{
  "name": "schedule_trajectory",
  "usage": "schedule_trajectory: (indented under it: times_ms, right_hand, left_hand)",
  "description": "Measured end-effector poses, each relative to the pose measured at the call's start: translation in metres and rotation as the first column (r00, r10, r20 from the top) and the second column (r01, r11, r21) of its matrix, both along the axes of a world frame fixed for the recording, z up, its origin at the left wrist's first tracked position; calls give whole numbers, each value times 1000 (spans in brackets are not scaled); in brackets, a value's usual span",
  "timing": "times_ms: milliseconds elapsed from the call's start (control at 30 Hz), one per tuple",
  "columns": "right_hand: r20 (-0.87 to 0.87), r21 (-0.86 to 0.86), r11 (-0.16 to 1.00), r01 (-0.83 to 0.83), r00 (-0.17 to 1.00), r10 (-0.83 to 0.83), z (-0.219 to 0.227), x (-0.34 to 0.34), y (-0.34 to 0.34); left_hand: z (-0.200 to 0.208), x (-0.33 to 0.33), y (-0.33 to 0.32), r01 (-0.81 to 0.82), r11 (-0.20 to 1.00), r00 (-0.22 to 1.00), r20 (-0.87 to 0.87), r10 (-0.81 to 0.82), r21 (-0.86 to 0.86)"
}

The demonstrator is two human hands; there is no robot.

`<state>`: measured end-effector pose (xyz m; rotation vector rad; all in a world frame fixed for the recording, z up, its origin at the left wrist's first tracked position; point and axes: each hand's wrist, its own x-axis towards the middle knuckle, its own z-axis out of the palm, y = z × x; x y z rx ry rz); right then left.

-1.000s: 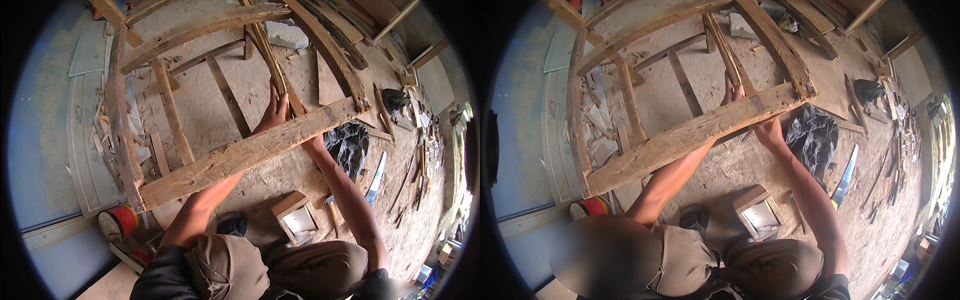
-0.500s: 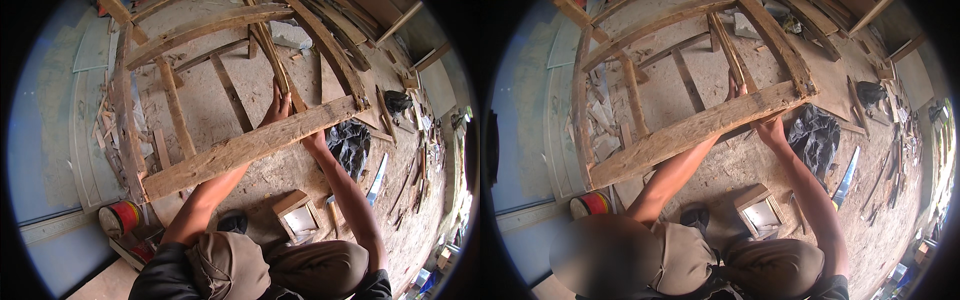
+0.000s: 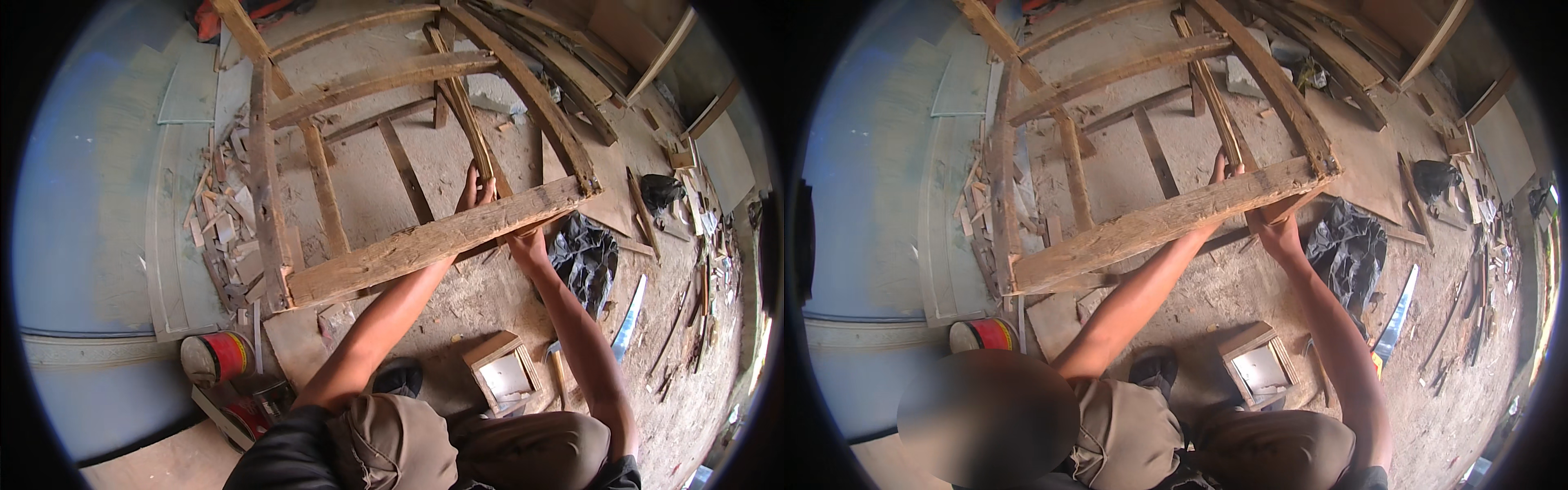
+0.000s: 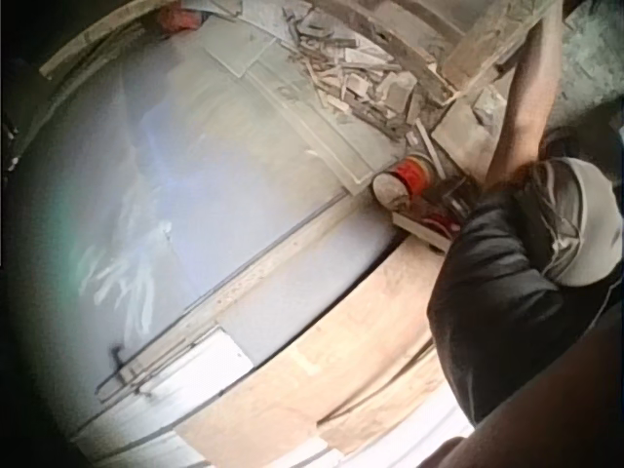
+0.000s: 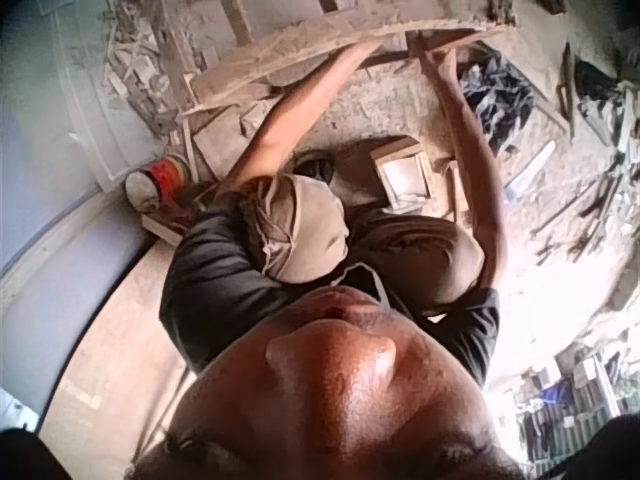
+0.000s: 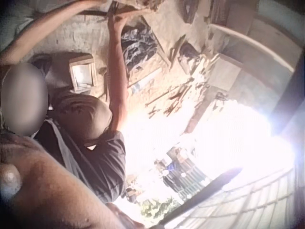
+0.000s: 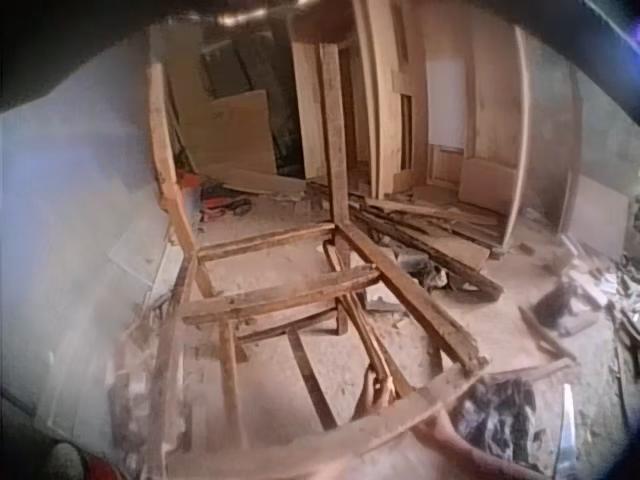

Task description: The person assembles a wooden frame by hand, using a hammer to drive nails into the joints. They position and align wooden slats, then secure them with nails.

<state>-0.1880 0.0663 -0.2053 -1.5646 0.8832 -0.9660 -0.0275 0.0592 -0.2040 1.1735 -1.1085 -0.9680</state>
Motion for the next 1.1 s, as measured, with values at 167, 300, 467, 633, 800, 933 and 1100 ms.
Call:
schedule_trajectory:
  times_ms: [167, 300, 467, 633, 800, 933, 1100]
  right_hand:
    - [24, 54, 998, -36, 999, 35, 21, 6, 5]
    - [-198, 48, 992, -116, 972, 123, 12, -12, -11]
    - [-138, 49, 998, -46, 989, 52, 59, -33, 22]
    - [-186, 126, 968, 218, 963, -193, 95, -60, 76]
    - [-318, 444, 895, -41, 927, 200, 107, -60, 140]
    - [-545, 393, 919, -39, 795, 267, 113, -77, 146]
    - [-868, 205, 977, 54, 472, 156, 83, -185, 120]
  left_hand:
    - [10, 5, 6, -183, 982, 983, 22, 182, 53]
    - [15, 13, 11, -181, 974, 876, -428, 223, 135]
    - [19, 24, 63, -44, 945, 896, -404, 181, 325]
    - [78, -18, 148, 186, 943, 934, -347, -83, 276]
    - [46, -53, 202, 320, 938, 940, -169, -297, 133]
    - [87, -14, 231, 549, 807, 817, 65, -573, 217]
    - [215, 112, 271, 701, 530, 654, -132, -745, 478]
